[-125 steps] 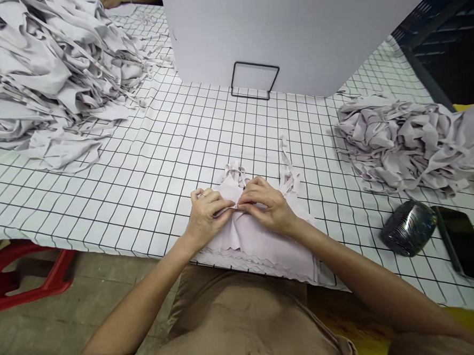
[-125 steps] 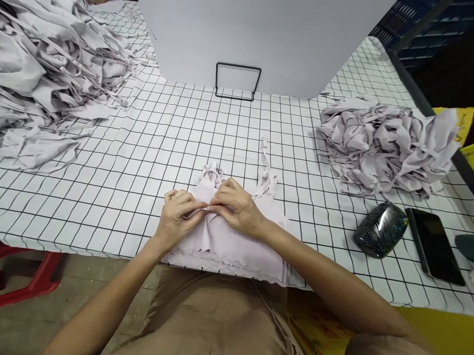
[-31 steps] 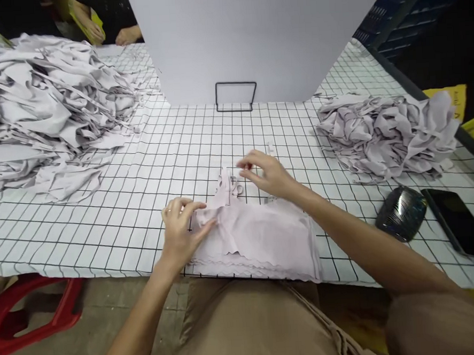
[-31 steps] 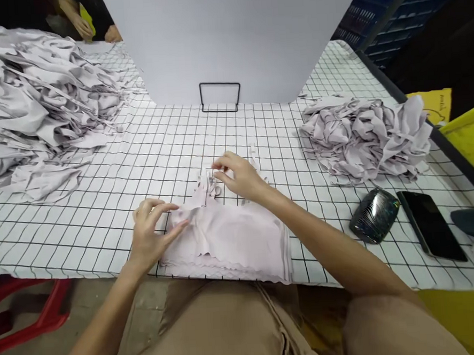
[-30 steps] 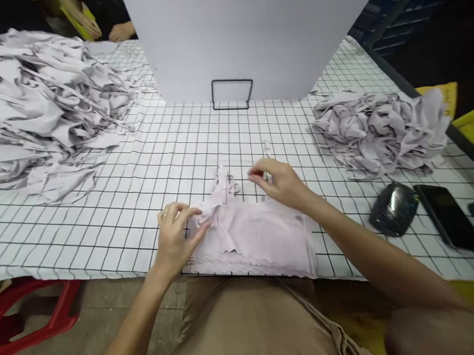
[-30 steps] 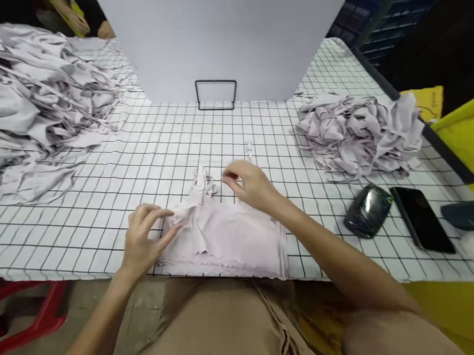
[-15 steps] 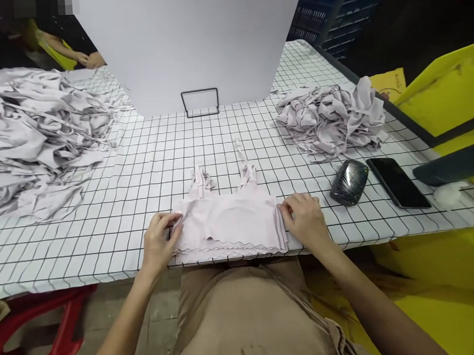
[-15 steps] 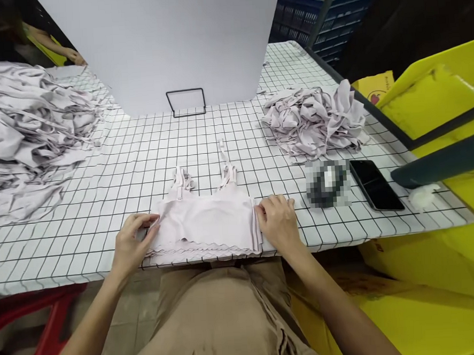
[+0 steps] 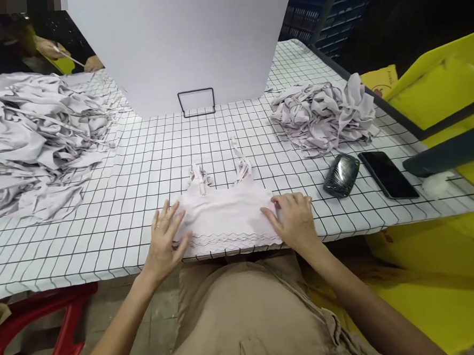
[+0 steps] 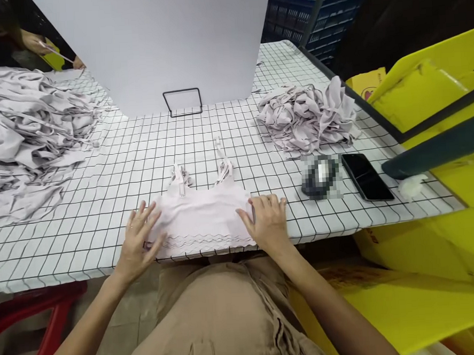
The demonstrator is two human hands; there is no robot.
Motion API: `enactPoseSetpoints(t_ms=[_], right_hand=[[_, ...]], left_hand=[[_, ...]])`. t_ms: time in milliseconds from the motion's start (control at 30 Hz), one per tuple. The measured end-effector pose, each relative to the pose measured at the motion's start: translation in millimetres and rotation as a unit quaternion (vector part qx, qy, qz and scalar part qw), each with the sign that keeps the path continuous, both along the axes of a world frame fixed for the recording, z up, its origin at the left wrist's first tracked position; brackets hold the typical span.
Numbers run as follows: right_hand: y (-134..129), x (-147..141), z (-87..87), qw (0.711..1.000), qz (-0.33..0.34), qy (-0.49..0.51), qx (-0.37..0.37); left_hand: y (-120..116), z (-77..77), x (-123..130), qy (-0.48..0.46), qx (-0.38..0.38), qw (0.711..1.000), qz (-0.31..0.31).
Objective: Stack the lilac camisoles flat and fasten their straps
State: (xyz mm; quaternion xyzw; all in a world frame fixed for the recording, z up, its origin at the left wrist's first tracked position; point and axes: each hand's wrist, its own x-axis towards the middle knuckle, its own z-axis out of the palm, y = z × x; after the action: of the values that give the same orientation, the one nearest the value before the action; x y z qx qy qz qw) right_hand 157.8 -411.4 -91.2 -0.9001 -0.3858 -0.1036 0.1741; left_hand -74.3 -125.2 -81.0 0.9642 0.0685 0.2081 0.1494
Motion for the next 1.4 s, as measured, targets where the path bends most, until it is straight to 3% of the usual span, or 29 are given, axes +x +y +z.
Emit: enactPoseSetpoints(t_ms=[100, 167, 333, 400, 467, 533, 600, 700, 767, 833, 933, 1000, 1067, 1133, 1233, 1300, 1400], right_hand=[[16, -5, 3.7, 0.998, -0.05, -0.017, -0.017], [27, -13, 4.8, 0.999, -0.035, -0.029, -0.011], [30, -36, 0.7, 0.984, 0.168, -0.002, -0.057], [22, -26, -1.1, 0.98, 0.186, 0.019, -0.062], [18, 1, 2.5, 0.987, 0.154, 0.046, -0.022], [31, 39, 13.1, 0.99, 0.111, 0.073, 0.039], [64, 80, 27.5, 0.99, 0.072, 0.1, 0.073], [135, 128, 43.3, 0.985, 0.022, 0.162, 0.059], [173, 146, 46.6, 0.979, 0.015, 0.196, 0.047], [191, 155, 46.5, 0.972, 0.031, 0.228, 0.052], [184, 156, 47.5, 0.951, 0.094, 0.281, 0.088], [168, 152, 51.8, 0.932, 0.144, 0.315, 0.11], [155, 147, 58.1, 0.909, 0.202, 0.344, 0.122], [146, 143, 64.0, 0.885, 0.263, 0.36, 0.136], [139, 139, 67.7, 0.883, 0.303, 0.325, 0.15], [135, 139, 65.9, 0.9, 0.295, 0.282, 0.152], [131, 137, 59.9, 0.914, 0.3, 0.208, 0.176]], left_hand=[[-11, 2.7, 7, 0.018, 0.008, 0.996, -0.083], [-14, 1.8, 11, 0.02, 0.01, 0.995, -0.097], [-12, -6.1, 22, 0.049, 0.06, 0.996, -0.047], [-10, -10.1, 23, 0.069, 0.088, 0.993, -0.032], [-8, -11.9, 25, 0.055, 0.095, 0.994, -0.027], [-9, -8.8, 34, 0.013, 0.079, 0.996, -0.03], [-12, 0.5, 55, -0.035, 0.036, 0.998, -0.039], [-15, 20.9, 99, -0.075, -0.083, 0.993, -0.049], [-14, 32.7, 129, -0.069, -0.18, 0.98, -0.042], [-9, 39.0, 151, -0.032, -0.301, 0.953, -0.017], [0, 38.7, 176, 0.046, -0.494, 0.868, 0.024], [3, 37.2, 190, 0.027, -0.543, 0.839, 0.042], [3, 39.3, 205, -0.035, -0.504, 0.862, 0.035], [3, 45.4, 218, -0.04, -0.455, 0.889, -0.014], [3, 55.7, 229, 0.059, -0.474, 0.876, -0.072], [5, 59.7, 227, 0.078, -0.499, 0.862, -0.038], [3, 61.7, 214, 0.029, -0.503, 0.864, 0.021]])
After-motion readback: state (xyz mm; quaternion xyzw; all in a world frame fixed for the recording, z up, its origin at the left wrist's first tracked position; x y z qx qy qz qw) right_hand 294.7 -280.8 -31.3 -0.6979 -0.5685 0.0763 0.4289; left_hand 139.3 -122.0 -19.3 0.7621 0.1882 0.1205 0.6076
